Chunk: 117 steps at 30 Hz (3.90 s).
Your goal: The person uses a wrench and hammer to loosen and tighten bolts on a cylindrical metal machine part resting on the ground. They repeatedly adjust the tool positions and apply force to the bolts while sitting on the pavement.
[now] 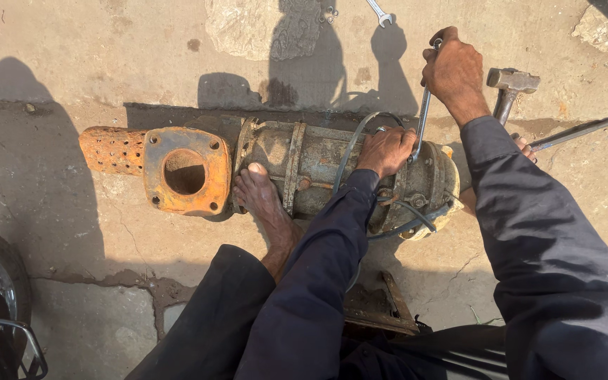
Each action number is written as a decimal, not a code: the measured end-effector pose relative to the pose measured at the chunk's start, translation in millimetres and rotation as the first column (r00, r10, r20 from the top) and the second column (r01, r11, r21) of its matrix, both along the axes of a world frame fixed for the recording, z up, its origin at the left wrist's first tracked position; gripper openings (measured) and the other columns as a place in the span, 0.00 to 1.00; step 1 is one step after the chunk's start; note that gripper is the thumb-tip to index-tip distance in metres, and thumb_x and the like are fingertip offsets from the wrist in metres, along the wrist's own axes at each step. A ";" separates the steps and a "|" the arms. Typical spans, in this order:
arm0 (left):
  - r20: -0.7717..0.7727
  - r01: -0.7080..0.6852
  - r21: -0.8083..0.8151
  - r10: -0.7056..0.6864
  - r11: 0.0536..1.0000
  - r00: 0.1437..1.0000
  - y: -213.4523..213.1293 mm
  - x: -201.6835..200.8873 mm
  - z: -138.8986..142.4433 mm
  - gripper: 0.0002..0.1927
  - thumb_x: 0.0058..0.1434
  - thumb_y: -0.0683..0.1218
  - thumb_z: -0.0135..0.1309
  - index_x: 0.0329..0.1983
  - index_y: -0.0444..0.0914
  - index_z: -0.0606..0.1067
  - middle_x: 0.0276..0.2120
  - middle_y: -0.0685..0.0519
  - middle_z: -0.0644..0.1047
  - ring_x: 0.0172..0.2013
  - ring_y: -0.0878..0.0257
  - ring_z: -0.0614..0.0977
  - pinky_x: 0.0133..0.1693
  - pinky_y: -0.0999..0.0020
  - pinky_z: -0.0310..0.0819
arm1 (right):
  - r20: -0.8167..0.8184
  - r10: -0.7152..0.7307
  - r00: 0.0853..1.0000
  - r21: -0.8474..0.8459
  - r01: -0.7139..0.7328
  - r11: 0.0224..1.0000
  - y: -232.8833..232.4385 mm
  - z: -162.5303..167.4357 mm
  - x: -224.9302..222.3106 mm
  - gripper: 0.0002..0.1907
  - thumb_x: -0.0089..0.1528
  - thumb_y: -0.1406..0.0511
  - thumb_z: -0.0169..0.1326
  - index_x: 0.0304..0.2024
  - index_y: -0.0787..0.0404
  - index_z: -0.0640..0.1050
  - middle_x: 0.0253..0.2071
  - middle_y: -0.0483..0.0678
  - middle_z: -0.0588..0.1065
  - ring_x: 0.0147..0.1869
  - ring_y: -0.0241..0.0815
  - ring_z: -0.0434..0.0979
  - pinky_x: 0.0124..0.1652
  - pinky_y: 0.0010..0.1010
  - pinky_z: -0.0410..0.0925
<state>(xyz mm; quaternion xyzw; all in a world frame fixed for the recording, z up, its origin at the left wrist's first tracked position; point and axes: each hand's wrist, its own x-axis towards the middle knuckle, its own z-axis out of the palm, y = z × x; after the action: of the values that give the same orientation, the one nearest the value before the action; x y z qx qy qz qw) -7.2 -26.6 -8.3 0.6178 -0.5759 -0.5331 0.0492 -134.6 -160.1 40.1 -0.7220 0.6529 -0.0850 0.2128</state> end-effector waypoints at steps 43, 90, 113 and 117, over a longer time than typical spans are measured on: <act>-0.162 0.016 -0.151 -0.040 0.988 0.986 6.4 10.7 20.1 0.35 0.71 0.61 0.25 0.30 0.51 0.84 0.40 0.51 0.84 0.43 0.50 0.83 0.57 0.54 0.69 | 0.529 -0.441 0.725 -0.005 0.522 0.853 364.5 94.8 50.4 0.10 0.74 0.66 0.42 0.55 0.65 0.63 0.62 0.60 0.77 0.29 0.37 0.71 0.30 0.31 0.66; 0.874 0.723 -0.186 -0.223 0.665 0.431 19.8 -69.4 75.6 0.12 0.69 0.45 0.49 0.41 0.43 0.84 0.35 0.52 0.82 0.42 0.53 0.82 0.63 0.28 0.52 | 0.530 -0.529 0.663 0.042 0.603 0.797 256.2 248.9 -107.2 0.20 0.75 0.56 0.46 0.46 0.66 0.79 0.24 0.45 0.79 0.16 0.35 0.67 0.19 0.32 0.57; -0.072 0.155 -0.126 -0.165 0.980 0.984 9.7 17.6 35.9 0.46 0.67 0.76 0.18 0.59 0.48 0.80 0.59 0.47 0.76 0.67 0.48 0.70 0.67 0.38 0.49 | 0.221 -0.326 0.919 -0.201 0.370 0.907 88.7 64.2 -64.5 0.22 0.76 0.60 0.50 0.31 0.65 0.81 0.17 0.50 0.75 0.25 0.49 0.79 0.36 0.41 0.72; -0.088 0.092 -0.068 -0.098 0.993 0.991 7.7 18.1 31.9 0.48 0.63 0.76 0.17 0.55 0.46 0.82 0.63 0.50 0.72 0.67 0.47 0.65 0.66 0.31 0.34 | 0.112 -0.305 0.946 -0.016 0.308 0.951 46.5 54.1 -56.2 0.26 0.76 0.59 0.47 0.27 0.67 0.79 0.16 0.49 0.74 0.20 0.44 0.76 0.31 0.36 0.73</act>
<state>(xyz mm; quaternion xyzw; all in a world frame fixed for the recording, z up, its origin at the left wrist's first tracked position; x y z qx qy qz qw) 11.0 -18.9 23.6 0.5628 -0.6185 -0.5439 0.0698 -190.9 -113.6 94.2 -0.6094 0.7432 -0.1669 0.2202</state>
